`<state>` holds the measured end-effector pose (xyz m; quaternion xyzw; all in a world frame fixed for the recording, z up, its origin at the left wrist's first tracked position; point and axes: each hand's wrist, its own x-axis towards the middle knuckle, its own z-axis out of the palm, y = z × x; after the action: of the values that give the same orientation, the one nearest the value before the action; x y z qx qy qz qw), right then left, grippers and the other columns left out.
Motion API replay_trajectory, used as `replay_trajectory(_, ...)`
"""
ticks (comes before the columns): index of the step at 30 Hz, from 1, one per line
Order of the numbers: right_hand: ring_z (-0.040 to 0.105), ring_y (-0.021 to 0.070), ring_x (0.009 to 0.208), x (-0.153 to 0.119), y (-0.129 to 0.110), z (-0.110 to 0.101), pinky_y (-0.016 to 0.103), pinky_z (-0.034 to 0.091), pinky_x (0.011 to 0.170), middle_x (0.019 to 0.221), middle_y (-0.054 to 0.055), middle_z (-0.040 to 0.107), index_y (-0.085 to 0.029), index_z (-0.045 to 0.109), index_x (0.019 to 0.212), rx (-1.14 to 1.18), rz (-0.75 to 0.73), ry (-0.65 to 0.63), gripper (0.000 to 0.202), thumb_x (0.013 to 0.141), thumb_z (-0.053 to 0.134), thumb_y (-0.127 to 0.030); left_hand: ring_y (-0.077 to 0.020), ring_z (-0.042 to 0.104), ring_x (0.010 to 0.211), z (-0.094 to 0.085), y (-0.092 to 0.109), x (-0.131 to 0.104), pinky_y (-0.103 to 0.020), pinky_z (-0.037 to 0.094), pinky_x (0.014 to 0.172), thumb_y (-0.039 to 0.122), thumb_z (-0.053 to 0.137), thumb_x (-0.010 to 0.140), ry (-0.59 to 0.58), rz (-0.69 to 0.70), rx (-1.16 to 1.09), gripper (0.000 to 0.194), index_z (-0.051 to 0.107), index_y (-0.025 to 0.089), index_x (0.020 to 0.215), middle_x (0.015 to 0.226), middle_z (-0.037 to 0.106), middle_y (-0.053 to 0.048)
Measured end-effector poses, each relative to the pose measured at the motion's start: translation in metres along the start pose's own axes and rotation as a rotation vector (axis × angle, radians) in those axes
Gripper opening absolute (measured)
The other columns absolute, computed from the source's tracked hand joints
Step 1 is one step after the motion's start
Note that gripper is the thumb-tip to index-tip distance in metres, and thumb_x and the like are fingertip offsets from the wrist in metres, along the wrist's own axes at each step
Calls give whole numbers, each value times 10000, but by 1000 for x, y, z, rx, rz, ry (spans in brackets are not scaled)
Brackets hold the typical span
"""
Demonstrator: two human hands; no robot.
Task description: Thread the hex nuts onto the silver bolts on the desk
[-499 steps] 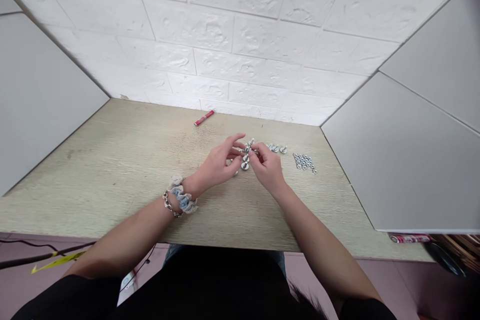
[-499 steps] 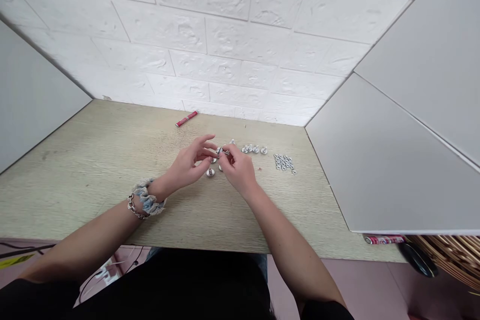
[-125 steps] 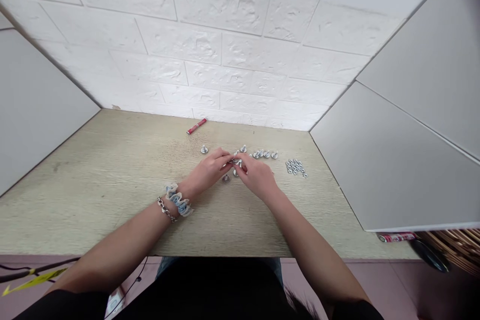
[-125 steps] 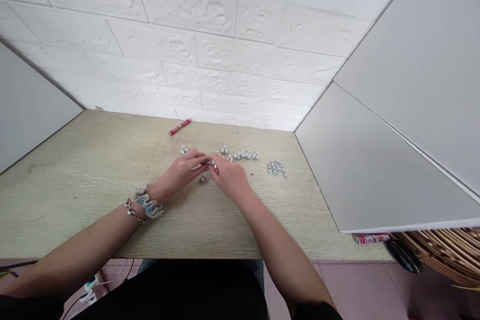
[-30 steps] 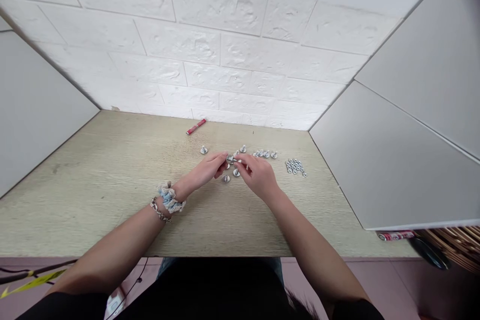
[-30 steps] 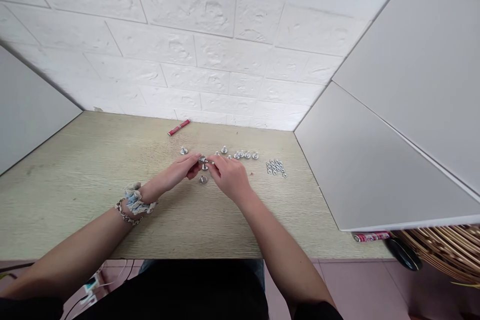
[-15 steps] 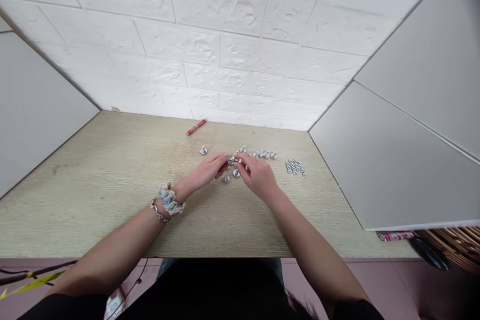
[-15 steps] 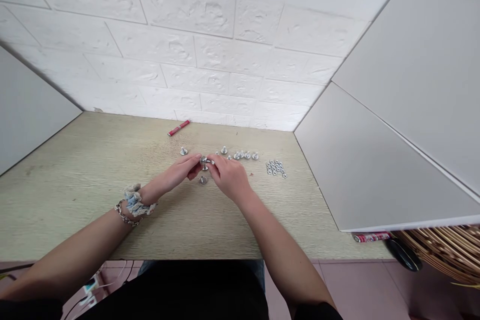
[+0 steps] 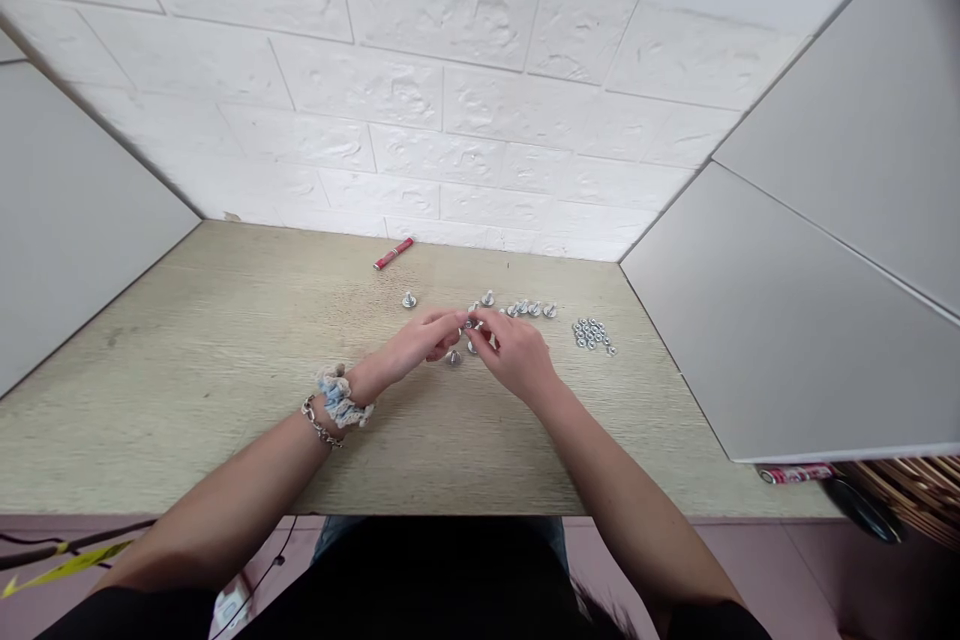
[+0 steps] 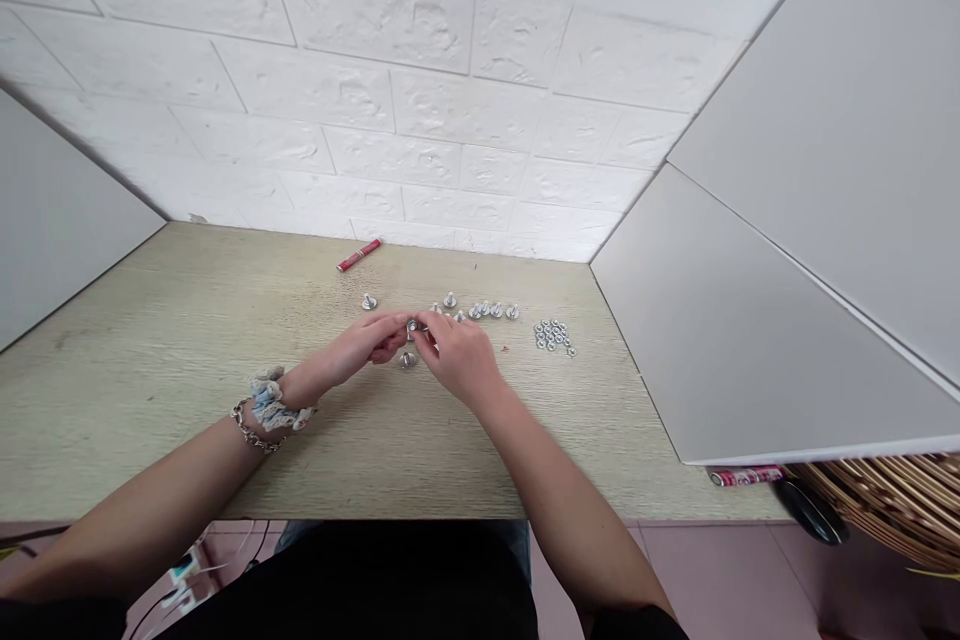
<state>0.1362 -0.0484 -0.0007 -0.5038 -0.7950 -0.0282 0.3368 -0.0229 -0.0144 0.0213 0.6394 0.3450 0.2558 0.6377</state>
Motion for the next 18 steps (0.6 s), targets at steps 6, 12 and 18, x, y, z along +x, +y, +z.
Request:
replay_trajectory(6, 590, 105, 658, 0, -2, 0, 226, 382, 635, 821, 1, 670, -196, 572, 977, 30, -5, -43, 211, 857, 410, -259, -53, 228, 428, -1, 1, 1, -197, 161, 396, 475, 500, 753, -12, -29, 150, 341, 577, 142, 755, 483, 268, 63)
replay_trajectory(12, 563, 112, 583, -3, -3, 1, 227, 384, 591, 741, 17, 672, -192, 531, 1160, 64, -16, -112, 340, 862, 396, -287, -41, 211, 409, -3, -2, 3, -197, 146, 379, 453, 569, 709, -28, -37, 85, 309, 575, 145, 730, 483, 310, 63)
replay_trajectory(18, 456, 76, 481, -2, -4, -5, 195, 353, 531, 555, -47, 551, -179, 494, 1204, 260, 63, -184, 422, 808, 478, -322, -31, 156, 400, -7, -3, 3, -206, 92, 370, 432, 574, 729, -44, -56, -117, 304, 582, 130, 762, 475, 283, 69)
